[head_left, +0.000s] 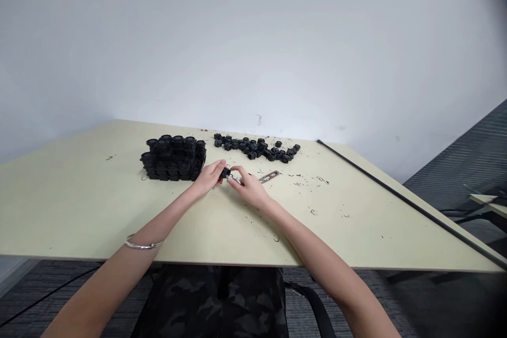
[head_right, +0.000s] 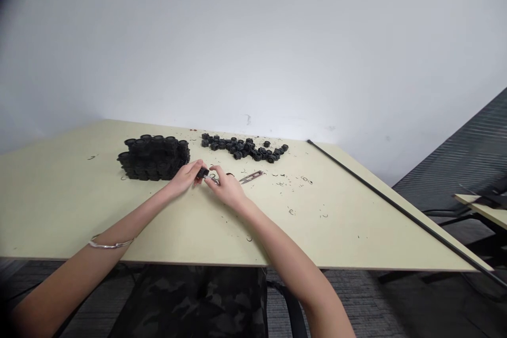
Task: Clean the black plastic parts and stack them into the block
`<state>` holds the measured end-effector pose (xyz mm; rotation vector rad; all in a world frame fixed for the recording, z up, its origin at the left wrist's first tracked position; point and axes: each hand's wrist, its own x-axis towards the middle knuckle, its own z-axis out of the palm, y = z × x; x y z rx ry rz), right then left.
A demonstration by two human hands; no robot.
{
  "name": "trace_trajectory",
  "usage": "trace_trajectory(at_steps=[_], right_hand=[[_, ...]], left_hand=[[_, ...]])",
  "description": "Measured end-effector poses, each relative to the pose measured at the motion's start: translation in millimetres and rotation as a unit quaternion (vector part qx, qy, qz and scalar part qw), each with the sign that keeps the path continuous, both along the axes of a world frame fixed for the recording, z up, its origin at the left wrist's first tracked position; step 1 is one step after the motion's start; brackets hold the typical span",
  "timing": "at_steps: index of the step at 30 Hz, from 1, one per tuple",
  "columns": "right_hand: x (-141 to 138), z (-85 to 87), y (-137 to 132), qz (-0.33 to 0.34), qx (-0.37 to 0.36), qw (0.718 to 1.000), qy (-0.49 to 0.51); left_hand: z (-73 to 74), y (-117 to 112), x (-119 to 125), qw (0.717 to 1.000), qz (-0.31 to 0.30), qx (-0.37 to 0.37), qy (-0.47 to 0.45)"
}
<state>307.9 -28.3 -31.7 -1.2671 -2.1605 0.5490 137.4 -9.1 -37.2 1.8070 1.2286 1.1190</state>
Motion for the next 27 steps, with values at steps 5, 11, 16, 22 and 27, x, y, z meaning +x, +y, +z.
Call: trace_trajectory(at_steps=[5, 11, 16, 22, 27], right_hand=[[-3.7, 1.5, -2.6, 0.009, -0.086, 0.994, 0.065], [-3.3, 8.8, -5.1, 0.118, -0.28, 0.934, 0.186], [-1.4, 8.0, -4.2, 0.145, -0.328, 0.906, 0.226], [-0.1, 5.5, -0.7, 0.109, -0.233, 0.953, 0.16], [-0.9, 3.2, 2.6, 0.021, -0.119, 0.992, 0.047]], left_hand=[[2.0, -1.7, -0.5, 0.999, -0.004, 0.042, 0.014], [5.7, -4.5, -1.0, 0.993, -0.007, 0.11, 0.032], [5.3, -3.8, -0.5, 0.994, -0.021, 0.107, 0.032], [5.3, -4.6, -1.1, 0.994, -0.021, 0.104, 0.036], [6.0, -4.4, -0.9, 0.993, -0.01, 0.083, 0.085]])
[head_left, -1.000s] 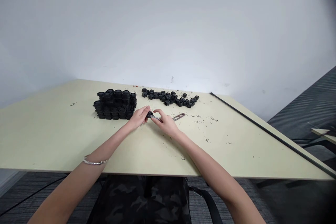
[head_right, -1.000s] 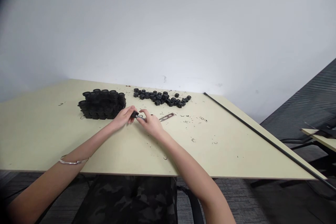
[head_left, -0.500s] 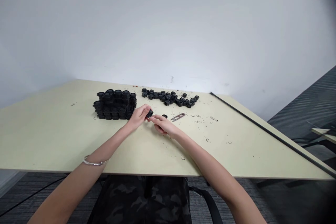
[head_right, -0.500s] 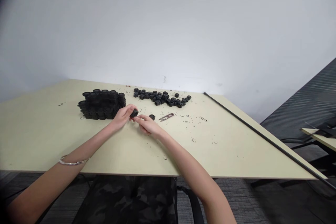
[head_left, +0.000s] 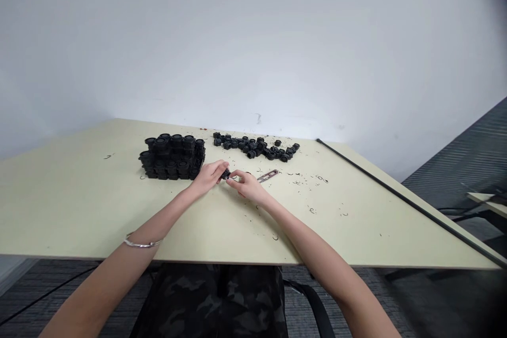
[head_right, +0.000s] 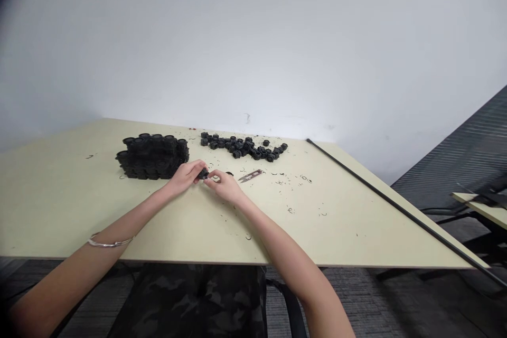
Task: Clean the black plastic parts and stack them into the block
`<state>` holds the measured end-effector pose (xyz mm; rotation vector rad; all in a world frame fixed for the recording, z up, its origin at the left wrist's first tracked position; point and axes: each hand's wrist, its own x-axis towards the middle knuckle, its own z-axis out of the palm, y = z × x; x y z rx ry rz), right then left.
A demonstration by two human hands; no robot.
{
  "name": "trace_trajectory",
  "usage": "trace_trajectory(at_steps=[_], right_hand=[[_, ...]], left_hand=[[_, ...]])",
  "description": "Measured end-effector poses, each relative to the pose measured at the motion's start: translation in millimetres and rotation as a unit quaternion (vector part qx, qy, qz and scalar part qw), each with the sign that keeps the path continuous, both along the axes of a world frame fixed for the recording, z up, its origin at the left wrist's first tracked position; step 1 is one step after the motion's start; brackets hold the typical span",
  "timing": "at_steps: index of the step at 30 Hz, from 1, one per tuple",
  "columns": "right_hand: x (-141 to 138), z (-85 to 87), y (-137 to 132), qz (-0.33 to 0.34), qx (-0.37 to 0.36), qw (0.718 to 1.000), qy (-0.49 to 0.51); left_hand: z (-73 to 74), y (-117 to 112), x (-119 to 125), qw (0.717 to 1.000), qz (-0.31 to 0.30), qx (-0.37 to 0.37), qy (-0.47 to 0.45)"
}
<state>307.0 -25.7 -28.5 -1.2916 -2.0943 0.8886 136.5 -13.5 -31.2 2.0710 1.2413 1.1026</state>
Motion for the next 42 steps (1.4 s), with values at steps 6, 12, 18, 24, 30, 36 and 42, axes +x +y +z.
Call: trace_trajectory(at_steps=[6, 12, 18, 24, 30, 36, 42], right_hand=[[0, -1.2, -2, -0.053, 0.12, 0.983, -0.13], [-1, -1.0, -6, -0.071, 0.179, 0.951, -0.242], [-2, -2.6, -9, -0.038, 0.239, 0.925, -0.293], [0, -6.3, -8, 0.015, 0.264, 0.921, -0.286], [-2, -6.8, -9, -0.009, 0.257, 0.929, -0.266], [3, -10.7, 0, -0.078, 0.213, 0.958, -0.175], [6, -11.5, 5, -0.097, 0.182, 0.976, -0.073]], left_hand=[[1.8, -1, 3, 0.999, 0.01, -0.049, -0.013], [-0.3, 3, 1, 0.994, 0.026, -0.1, -0.028], [-3.6, 6, -1, 0.981, 0.018, -0.188, -0.051], [-9.0, 6, -7, 0.966, 0.001, -0.253, -0.061], [-13.2, 12, -7, 0.956, -0.023, -0.281, -0.076], [-5.9, 9, 0, 0.94, -0.083, -0.272, -0.188], [-4.9, 0, 0, 0.949, -0.12, -0.228, -0.179]])
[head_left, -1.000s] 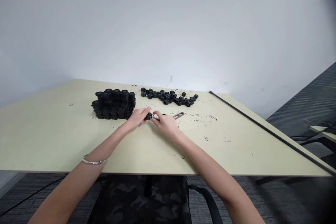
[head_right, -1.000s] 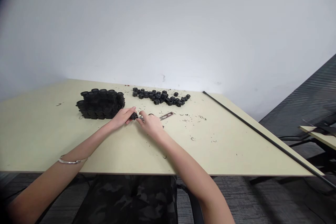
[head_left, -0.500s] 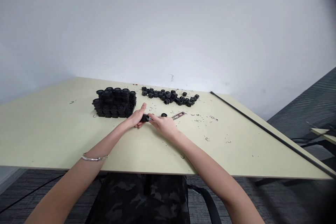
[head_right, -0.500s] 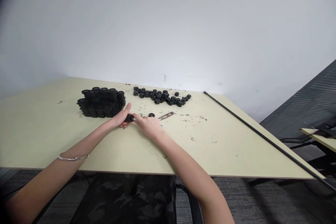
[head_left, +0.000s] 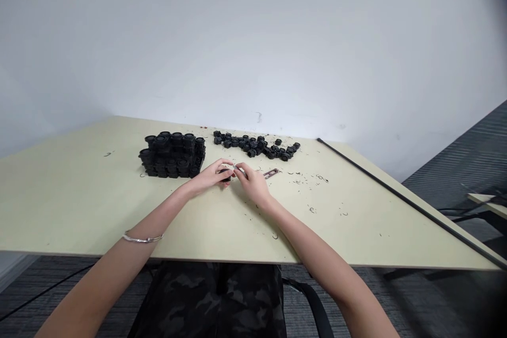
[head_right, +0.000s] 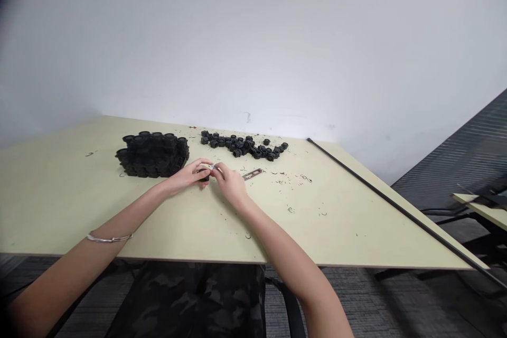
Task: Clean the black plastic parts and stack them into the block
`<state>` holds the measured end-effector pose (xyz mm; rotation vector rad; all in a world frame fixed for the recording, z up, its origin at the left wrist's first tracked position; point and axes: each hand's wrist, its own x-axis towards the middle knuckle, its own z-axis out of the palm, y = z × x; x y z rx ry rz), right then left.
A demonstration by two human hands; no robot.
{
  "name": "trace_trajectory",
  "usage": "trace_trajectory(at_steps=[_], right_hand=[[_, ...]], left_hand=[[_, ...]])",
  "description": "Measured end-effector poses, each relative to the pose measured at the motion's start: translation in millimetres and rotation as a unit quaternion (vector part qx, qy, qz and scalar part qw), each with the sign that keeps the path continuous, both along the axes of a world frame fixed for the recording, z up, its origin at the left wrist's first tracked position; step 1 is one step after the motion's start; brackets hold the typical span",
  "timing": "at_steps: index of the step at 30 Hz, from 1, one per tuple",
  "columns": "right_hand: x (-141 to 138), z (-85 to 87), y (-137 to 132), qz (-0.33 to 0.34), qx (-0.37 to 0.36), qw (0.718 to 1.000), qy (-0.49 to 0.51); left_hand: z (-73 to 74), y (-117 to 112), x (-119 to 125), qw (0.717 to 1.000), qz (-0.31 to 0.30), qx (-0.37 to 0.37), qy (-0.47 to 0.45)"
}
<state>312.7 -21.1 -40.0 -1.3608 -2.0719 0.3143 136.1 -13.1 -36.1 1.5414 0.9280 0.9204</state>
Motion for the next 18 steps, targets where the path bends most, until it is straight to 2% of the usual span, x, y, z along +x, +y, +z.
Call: trace_trajectory(at_steps=[4, 7, 10, 15, 18], right_hand=[[-1, 1.8, 0, -0.011, -0.015, 0.999, 0.036], [-1, 1.9, 1, -0.014, -0.032, 0.997, 0.068], [-1, 1.4, 1, 0.001, -0.044, 0.996, 0.084], [-5, 0.3, -3, 0.03, -0.033, 0.998, 0.041], [-7, -0.5, -5, 0.028, -0.036, 0.999, -0.004]], left_hand=[[1.7, -1, 0, 1.0, 0.001, -0.001, -0.028], [3.5, -1, 1, 0.999, 0.029, -0.006, -0.014], [2.6, 2, 1, 0.997, 0.057, -0.042, -0.024], [-4.0, 8, -1, 0.983, 0.098, -0.111, -0.108], [-5.6, 10, -1, 0.976, 0.093, -0.131, -0.146]])
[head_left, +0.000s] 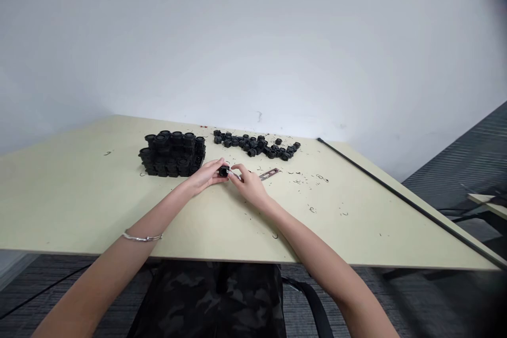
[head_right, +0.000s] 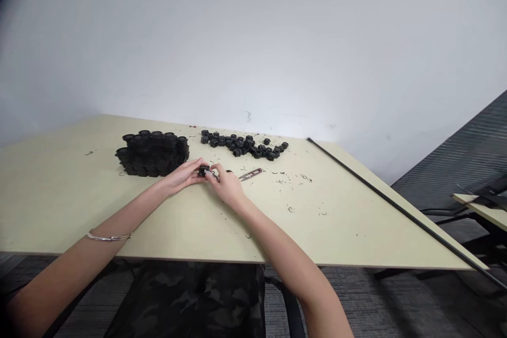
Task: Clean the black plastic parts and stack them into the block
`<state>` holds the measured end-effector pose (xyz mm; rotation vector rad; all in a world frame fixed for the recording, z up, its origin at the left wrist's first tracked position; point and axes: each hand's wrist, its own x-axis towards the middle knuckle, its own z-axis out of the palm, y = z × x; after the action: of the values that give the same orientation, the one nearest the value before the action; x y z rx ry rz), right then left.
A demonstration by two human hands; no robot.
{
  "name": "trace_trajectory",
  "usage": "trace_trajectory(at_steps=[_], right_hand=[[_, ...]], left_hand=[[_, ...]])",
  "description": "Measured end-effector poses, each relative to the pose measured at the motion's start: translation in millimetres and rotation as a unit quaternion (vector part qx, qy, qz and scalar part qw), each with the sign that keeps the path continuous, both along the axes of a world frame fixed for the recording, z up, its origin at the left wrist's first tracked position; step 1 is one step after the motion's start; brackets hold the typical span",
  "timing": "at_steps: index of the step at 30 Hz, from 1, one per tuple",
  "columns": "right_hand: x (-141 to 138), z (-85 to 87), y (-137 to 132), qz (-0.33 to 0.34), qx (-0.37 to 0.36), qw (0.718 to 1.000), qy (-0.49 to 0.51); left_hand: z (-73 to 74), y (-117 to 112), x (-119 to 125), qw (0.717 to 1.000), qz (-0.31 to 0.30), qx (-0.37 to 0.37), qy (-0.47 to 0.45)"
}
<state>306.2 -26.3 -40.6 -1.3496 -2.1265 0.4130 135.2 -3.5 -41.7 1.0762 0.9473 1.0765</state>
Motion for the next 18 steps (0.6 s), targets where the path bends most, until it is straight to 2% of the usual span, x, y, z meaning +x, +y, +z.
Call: trace_trajectory(at_steps=[6, 18], right_hand=[[2.3, 1.1, 2.0, -0.029, -0.031, 0.998, -0.052], [6.5, -1.7, 7.3, -0.009, -0.005, 0.999, -0.038]], left_hand=[[2.4, -2.2, 1.7, 0.999, -0.017, -0.02, -0.036], [-4.3, -0.5, -0.2, 0.998, -0.06, -0.009, 0.023]])
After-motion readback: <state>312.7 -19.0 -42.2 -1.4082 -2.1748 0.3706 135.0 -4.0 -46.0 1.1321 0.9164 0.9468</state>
